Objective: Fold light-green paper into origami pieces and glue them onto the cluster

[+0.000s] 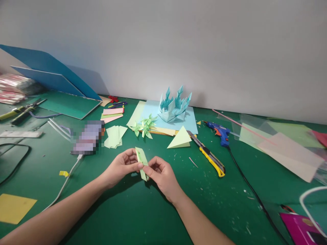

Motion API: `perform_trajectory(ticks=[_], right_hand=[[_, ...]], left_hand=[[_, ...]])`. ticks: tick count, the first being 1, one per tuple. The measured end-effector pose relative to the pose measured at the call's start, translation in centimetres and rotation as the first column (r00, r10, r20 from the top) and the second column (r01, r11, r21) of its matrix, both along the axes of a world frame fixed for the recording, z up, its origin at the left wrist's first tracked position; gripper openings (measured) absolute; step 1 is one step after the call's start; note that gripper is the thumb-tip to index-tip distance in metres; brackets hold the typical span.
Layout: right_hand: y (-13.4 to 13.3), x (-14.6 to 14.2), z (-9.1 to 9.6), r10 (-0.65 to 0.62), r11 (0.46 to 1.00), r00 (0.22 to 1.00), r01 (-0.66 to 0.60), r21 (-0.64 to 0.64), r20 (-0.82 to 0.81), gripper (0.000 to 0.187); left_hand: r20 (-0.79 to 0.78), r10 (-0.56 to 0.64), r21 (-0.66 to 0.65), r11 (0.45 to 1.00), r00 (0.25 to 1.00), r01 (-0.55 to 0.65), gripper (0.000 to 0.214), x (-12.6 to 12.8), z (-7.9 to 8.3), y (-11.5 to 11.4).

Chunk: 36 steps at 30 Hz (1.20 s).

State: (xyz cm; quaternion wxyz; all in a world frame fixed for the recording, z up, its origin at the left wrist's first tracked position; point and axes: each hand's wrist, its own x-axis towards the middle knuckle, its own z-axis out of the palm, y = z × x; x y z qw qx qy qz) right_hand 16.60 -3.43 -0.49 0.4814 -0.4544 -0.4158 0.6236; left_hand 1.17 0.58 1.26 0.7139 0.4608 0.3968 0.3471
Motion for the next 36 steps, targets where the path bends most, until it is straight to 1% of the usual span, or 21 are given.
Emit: perform_trajectory(ticks=[5, 9, 14, 18, 22, 29, 34, 36], right_hand=[[0.0, 0.1, -0.1, -0.002, 0.998, 1.000, 0.002, 0.065, 0.001, 0.036], [-0.1, 0.0, -0.1, 0.013, 0.991, 0.999, -0.019, 0.132, 0.048, 0.035], [-0.4, -0.2, 0.0, 0.091, 0.985, 0.992, -0.103, 0.140, 0.087, 0.036], [-0.5, -0.2, 0.0, 0.121, 0.980, 0.983, -0.141, 0.142, 0.138, 0.038], [-0.6, -0.3, -0.3, 0.085, 0.982, 0.975, -0.116, 0.146, 0.203, 0.039], [-0.6, -0.7, -0.7, -0.032, 0.975, 0.962, -0.029, 0.218, 0.273, 0.035], [-0.5, -0.7, -0.6, 0.022, 0.985, 0.969, -0.064, 0.162, 0.248, 0.038], [-0.6, -0.7, -0.5, 0.024, 0.983, 0.968, -0.068, 0.169, 0.251, 0.038]], left_hand=[[0.021, 0.018, -0.001, 1.000, 1.000, -0.018, 0.034, 0.4, 0.1, -0.4], [0.049, 0.036, 0.001, 0.999, 0.998, -0.036, 0.032, 0.7, 0.3, -0.8], [0.035, 0.055, 0.046, 0.997, 0.998, -0.056, 0.031, 0.8, 0.6, -1.1], [0.011, 0.066, 0.059, 0.996, 0.998, -0.067, 0.029, 0.8, 0.9, -1.2], [0.000, 0.099, 0.038, 0.994, 0.995, -0.099, 0.029, 1.0, 0.9, -1.1], [0.008, 0.119, 0.027, 0.993, 0.993, -0.119, 0.031, 1.0, 0.5, -1.1], [0.029, 0.145, 0.073, 0.987, 0.989, -0.146, 0.031, 1.0, 0.3, -1.0], [0.031, 0.154, 0.082, 0.984, 0.988, -0.156, 0.030, 1.0, 0.3, -1.0]])
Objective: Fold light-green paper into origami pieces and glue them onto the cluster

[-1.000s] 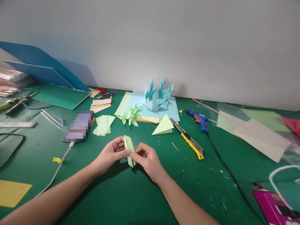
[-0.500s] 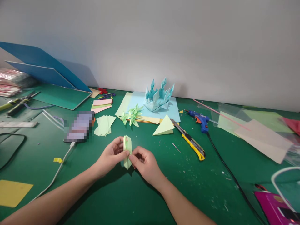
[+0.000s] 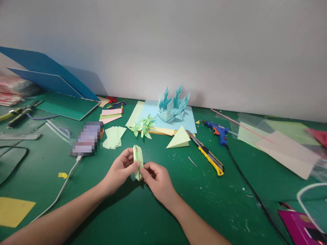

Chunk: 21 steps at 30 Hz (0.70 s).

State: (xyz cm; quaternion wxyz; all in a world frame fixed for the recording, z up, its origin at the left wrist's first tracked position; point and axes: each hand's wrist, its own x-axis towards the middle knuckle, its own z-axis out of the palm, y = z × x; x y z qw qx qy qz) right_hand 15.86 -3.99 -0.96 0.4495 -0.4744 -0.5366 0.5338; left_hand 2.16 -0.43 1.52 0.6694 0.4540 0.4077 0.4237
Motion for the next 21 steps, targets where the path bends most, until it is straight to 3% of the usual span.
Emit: perform_trajectory(ticks=[21], right_hand=[[0.02, 0.50, 0.27, -0.035, 0.998, 0.991, 0.029, -0.054, -0.130, 0.035]], left_hand=[[0.049, -0.101, -0.061, 0.993, 0.994, 0.104, 0.033, -0.77, -0.11, 0.67]])
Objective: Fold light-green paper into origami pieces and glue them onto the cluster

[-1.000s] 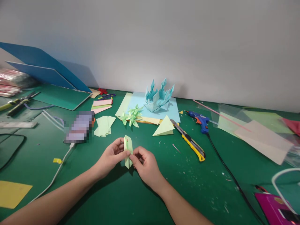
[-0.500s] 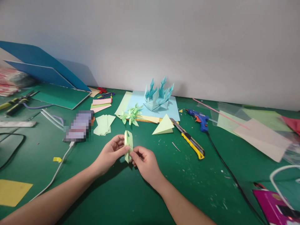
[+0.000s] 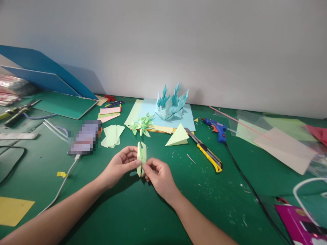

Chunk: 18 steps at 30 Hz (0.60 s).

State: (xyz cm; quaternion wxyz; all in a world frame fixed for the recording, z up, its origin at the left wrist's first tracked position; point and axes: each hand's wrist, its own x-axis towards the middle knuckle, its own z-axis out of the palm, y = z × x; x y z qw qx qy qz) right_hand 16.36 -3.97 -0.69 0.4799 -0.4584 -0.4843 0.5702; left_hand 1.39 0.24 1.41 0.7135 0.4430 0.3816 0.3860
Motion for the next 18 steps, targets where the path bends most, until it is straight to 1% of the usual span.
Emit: perform_trajectory(ticks=[8, 13, 18], right_hand=[[0.04, 0.02, -0.14, -0.004, 1.000, 1.000, 0.004, -0.009, -0.004, 0.036], [-0.09, -0.20, -0.08, -0.053, 0.999, 0.997, 0.053, -0.002, -0.058, 0.033], [-0.03, -0.44, -0.04, -0.106, 0.994, 0.988, 0.107, 0.002, -0.112, 0.029]], left_hand=[[0.006, 0.010, 0.040, 0.999, 1.000, -0.011, 0.037, 0.22, -0.43, -0.02], [0.001, 0.014, 0.060, 0.998, 1.000, -0.014, 0.033, 0.19, -0.52, 0.09], [-0.043, 0.000, 0.058, 0.998, 0.999, 0.002, 0.030, 0.07, -0.64, 0.10]])
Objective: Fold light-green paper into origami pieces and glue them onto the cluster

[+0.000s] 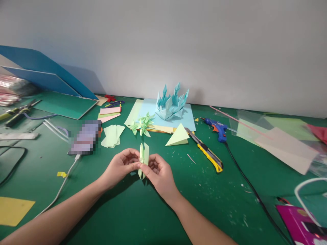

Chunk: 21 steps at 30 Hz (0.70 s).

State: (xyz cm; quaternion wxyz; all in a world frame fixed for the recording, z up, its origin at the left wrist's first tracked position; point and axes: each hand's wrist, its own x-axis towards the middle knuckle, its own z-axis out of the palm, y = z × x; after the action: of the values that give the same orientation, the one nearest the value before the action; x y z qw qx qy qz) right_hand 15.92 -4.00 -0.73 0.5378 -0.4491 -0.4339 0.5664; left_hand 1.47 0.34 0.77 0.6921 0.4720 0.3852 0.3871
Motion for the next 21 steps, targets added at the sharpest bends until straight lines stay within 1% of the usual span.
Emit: perform_trajectory(ticks=[7, 13, 21], right_hand=[[0.11, 0.25, -0.17, -0.001, 1.000, 1.000, 0.001, -0.011, 0.029, 0.027], [0.02, 0.10, -0.18, -0.012, 1.000, 1.000, 0.012, -0.019, 0.003, 0.028], [0.03, 0.02, 0.00, 0.006, 1.000, 1.000, -0.006, 0.001, 0.009, 0.026]], left_hand=[[-0.071, -0.006, -0.009, 1.000, 0.997, 0.006, 0.026, -0.25, -0.28, 0.07], [-0.053, -0.036, -0.093, 0.995, 0.998, 0.031, 0.030, -0.08, -0.17, 0.09], [-0.058, -0.057, -0.098, 0.994, 0.997, 0.051, 0.028, -0.12, 0.15, 0.11]])
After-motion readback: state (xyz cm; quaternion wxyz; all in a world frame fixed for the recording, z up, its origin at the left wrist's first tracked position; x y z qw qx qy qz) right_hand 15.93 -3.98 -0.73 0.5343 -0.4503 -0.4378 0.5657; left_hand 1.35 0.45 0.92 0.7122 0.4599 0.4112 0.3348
